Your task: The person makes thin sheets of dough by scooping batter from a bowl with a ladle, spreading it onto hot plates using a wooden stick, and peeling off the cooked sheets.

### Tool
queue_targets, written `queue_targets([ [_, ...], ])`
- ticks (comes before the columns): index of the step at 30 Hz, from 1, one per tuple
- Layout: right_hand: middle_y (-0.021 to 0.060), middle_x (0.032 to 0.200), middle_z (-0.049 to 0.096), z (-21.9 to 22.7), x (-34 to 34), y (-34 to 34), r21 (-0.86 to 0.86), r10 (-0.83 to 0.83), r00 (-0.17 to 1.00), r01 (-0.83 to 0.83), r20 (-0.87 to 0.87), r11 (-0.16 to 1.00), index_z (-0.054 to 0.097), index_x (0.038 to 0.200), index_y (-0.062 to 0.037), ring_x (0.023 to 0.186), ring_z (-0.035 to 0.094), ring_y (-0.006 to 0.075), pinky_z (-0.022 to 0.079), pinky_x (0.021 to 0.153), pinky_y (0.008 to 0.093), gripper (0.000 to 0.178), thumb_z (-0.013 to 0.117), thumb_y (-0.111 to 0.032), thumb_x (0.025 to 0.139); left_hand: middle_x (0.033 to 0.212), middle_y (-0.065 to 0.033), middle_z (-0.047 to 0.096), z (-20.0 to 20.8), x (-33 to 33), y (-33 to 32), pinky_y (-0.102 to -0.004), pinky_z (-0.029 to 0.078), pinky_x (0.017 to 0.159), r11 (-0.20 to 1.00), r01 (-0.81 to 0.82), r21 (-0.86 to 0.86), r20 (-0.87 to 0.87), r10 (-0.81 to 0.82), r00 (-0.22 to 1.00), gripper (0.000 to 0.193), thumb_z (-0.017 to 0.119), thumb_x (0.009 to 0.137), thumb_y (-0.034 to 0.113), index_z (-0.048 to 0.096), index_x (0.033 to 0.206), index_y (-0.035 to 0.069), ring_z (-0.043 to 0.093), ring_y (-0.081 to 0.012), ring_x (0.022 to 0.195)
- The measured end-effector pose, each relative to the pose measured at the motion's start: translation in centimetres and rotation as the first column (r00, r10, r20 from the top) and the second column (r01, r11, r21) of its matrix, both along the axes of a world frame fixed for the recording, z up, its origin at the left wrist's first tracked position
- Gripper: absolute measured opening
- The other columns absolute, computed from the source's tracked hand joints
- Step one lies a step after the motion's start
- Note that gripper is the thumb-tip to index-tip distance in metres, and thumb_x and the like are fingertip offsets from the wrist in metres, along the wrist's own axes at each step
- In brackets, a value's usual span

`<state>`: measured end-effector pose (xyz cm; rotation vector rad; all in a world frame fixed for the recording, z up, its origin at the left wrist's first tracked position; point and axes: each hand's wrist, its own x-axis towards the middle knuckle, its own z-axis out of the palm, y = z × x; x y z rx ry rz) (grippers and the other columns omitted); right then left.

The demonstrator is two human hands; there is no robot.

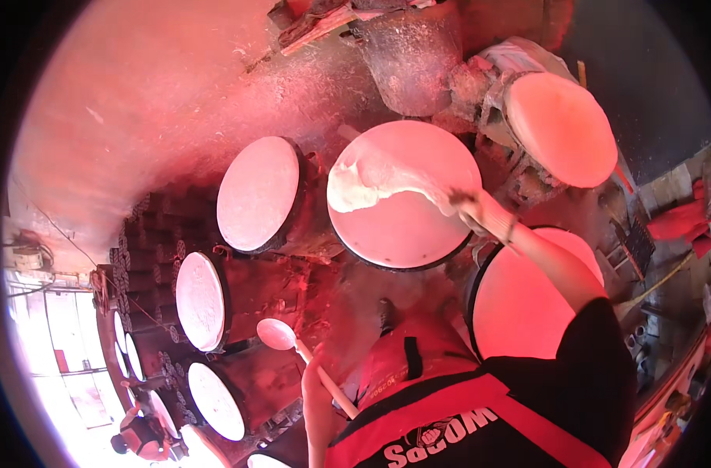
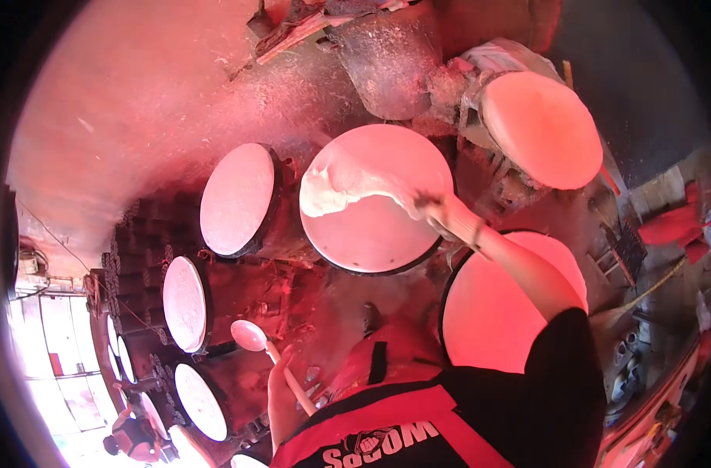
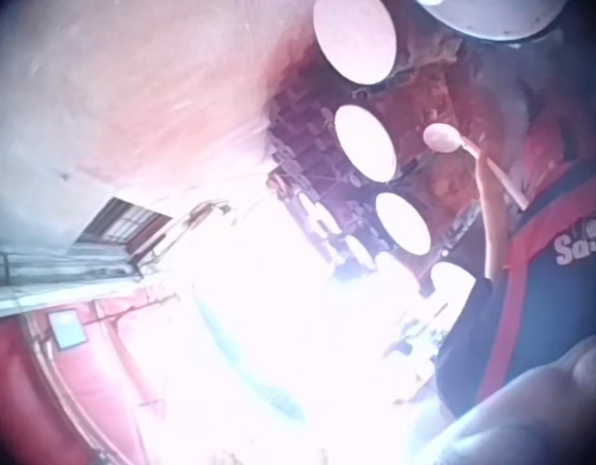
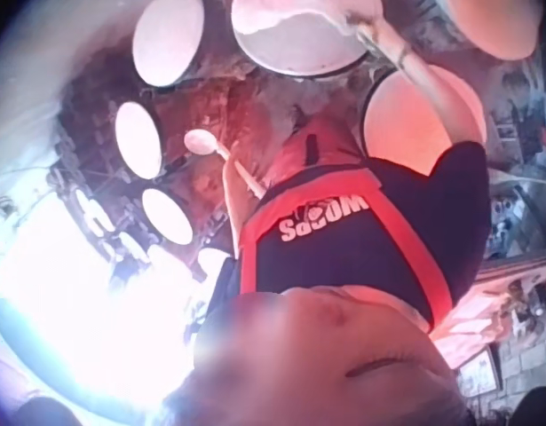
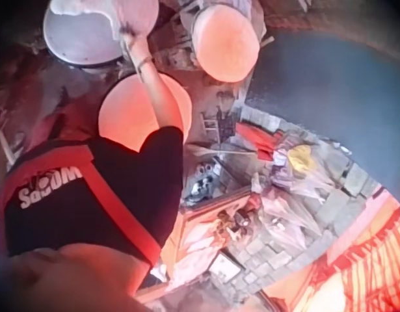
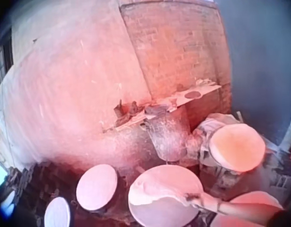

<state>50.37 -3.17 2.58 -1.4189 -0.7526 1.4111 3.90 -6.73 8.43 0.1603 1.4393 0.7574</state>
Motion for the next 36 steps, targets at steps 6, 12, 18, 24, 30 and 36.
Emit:
queue_targets([
  [6, -0.0041, 0.049, 0.040, -1.3, -2.4, -5.8, -0.063, 0.297, 0.954, -0.293, 0.051, 0.954, 0.063, 0.095, -0.0140, 0.034, 0.035, 0.0072, 0.029, 0.032, 0.0229, 0.024, 0.052, -0.035, 0.092, 0.089, -0.0009, 0.060, -2.8, -4.1, 1.7, -0.0304, 0.052, 0.073, 0.999, 0.049, -0.016, 0.044, -0.048, 0.998, 0.017, 0.065, 0.084, 0.015, 0.059, 0.100, 0.011, 0.058, -0.0162, 0.083],
  [12, -0.0080, 0.050, 0.028, 1.5, -8.5, -11.9, -0.206, -0.254, 0.964, 0.233, -0.082, 0.950, 0.059, 0.119, -0.0236, 0.036, 0.028, 0.0046, 0.021, 0.034, 0.0229, 0.033, 0.053, -0.041, 0.092, 0.080, 0.0002, 0.059, -2.0, -2.6, 5.2, -0.0292, 0.053, 0.071, 0.981, 0.196, 0.016, 0.022, -0.196, 0.980, 0.011, 0.065, 0.085, 0.016, 0.059, 0.092, 0.012, 0.059, -0.0155, 0.072],
  [18, -0.0090, 0.058, 0.042, -2.2, -18.7, -7.9, -0.098, -0.447, 0.890, 0.438, -0.095, 0.893, 0.061, 0.117, -0.0137, 0.044, 0.035, 0.0038, 0.026, 0.039, 0.0220, 0.028, 0.056, -0.024, 0.091, 0.092, -0.0004, 0.060, -2.4, -4.0, 9.2, -0.0317, 0.048, 0.084, 0.873, 0.477, 0.103, -0.023, -0.477, 0.878, 0.018, 0.063, 0.085, 0.015, 0.058, 0.101, 0.009, 0.059, -0.0157, 0.089],
  [24, -0.0082, 0.057, 0.041, -0.5, -27.0, -15.1, -0.061, -0.404, 0.910, 0.410, 0.089, 0.910, 0.056, 0.124, -0.0147, 0.041, 0.033, 0.0037, 0.024, 0.038, 0.0214, 0.034, 0.055, -0.026, 0.092, 0.120, -0.0033, 0.053, -5.2, -11.1, 11.2, -0.0310, 0.040, 0.095, 0.766, 0.596, 0.242, -0.001, -0.614, 0.789, 0.034, 0.058, 0.086, 0.014, 0.052, 0.119, 0.007, 0.048, -0.0136, 0.110],
  [30, -0.0077, 0.061, 0.036, -4.7, -36.6, 0.1, 0.183, -0.582, 0.735, 0.662, -0.347, 0.727, 0.048, 0.114, -0.0145, 0.046, 0.032, 0.0035, 0.026, 0.041, 0.0195, 0.024, 0.039, -0.032, 0.099, 0.124, -0.0022, 0.051, -6.7, -19.3, 10.2, -0.0321, 0.037, 0.098, 0.816, 0.530, 0.230, -0.001, -0.545, 0.839, 0.036, 0.056, 0.086, 0.011, 0.051, 0.122, 0.007, 0.044, -0.0126, 0.115],
  [36, -0.0043, 0.051, 0.040, -9.0, -38.2, 21.3, 0.131, -0.731, 0.561, 0.819, -0.390, 0.559, 0.046, 0.126, -0.0219, 0.037, 0.037, 0.0077, 0.030, 0.034, 0.0241, 0.032, 0.040, -0.034, 0.098, 0.124, -0.0013, 0.049, -3.4, -24.2, 7.4, -0.0308, 0.032, 0.099, 0.888, 0.381, 0.256, -0.072, -0.375, 0.924, 0.041, 0.055, 0.085, 0.007, 0.048, 0.125, 0.007, 0.042, -0.0122, 0.114],
])
